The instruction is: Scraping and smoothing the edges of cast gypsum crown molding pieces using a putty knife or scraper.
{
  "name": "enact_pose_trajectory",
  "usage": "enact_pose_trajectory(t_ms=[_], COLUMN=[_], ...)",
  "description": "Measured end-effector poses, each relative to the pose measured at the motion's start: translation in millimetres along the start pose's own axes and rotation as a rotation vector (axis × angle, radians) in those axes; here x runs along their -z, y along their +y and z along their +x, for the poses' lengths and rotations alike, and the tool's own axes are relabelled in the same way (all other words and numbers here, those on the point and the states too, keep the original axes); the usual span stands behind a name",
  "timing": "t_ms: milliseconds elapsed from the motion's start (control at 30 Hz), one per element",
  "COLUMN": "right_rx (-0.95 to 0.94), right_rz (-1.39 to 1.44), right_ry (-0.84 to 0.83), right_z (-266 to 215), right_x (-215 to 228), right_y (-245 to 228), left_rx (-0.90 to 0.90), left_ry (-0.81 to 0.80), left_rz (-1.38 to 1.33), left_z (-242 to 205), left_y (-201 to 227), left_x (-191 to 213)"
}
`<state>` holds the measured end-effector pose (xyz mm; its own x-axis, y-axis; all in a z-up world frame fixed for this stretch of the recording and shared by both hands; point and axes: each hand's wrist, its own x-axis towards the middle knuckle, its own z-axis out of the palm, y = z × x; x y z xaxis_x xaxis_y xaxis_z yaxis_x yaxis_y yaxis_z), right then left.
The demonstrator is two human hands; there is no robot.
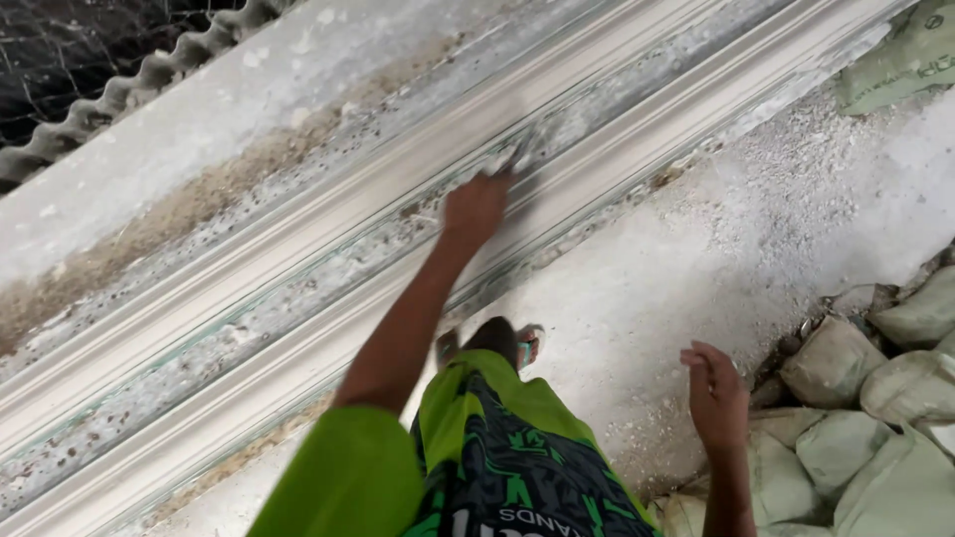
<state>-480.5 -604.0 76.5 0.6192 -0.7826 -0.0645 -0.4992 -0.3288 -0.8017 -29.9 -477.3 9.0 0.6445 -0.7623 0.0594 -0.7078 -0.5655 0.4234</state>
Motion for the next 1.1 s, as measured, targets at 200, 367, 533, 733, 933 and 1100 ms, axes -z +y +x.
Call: enact_pose_trajectory(t_ms=[200,367,533,733,933,1100], right_rx=[-0.118,-0.082,0.019,0.167,0.085,0.027], right_rz=[0.148,0.117,-0.02,-0.113,-0.133,-0.081], right_ry=[0.026,-0.104,-0.195,-0.183,-0.127,-0.264], right_z=[28,119,232,319,351,371], right_x=[2,1,21,64,69,58], right_y=[93,62,-5,-46,-23,2], left_rx=[0.103,0.192,0.157,0.121,0.043,0.112], left_ry=[-0.029,-0.066,0.015,0.074,0.091,-0.043], left_rz=[0.132,0.186,0.154,-0.01,-0.046,-0.012], left_z=[-123,-72,45,188,189,107], left_y=[-80,-43,42,155,148,98], left_x=[60,46,-53,-107,-84,-13])
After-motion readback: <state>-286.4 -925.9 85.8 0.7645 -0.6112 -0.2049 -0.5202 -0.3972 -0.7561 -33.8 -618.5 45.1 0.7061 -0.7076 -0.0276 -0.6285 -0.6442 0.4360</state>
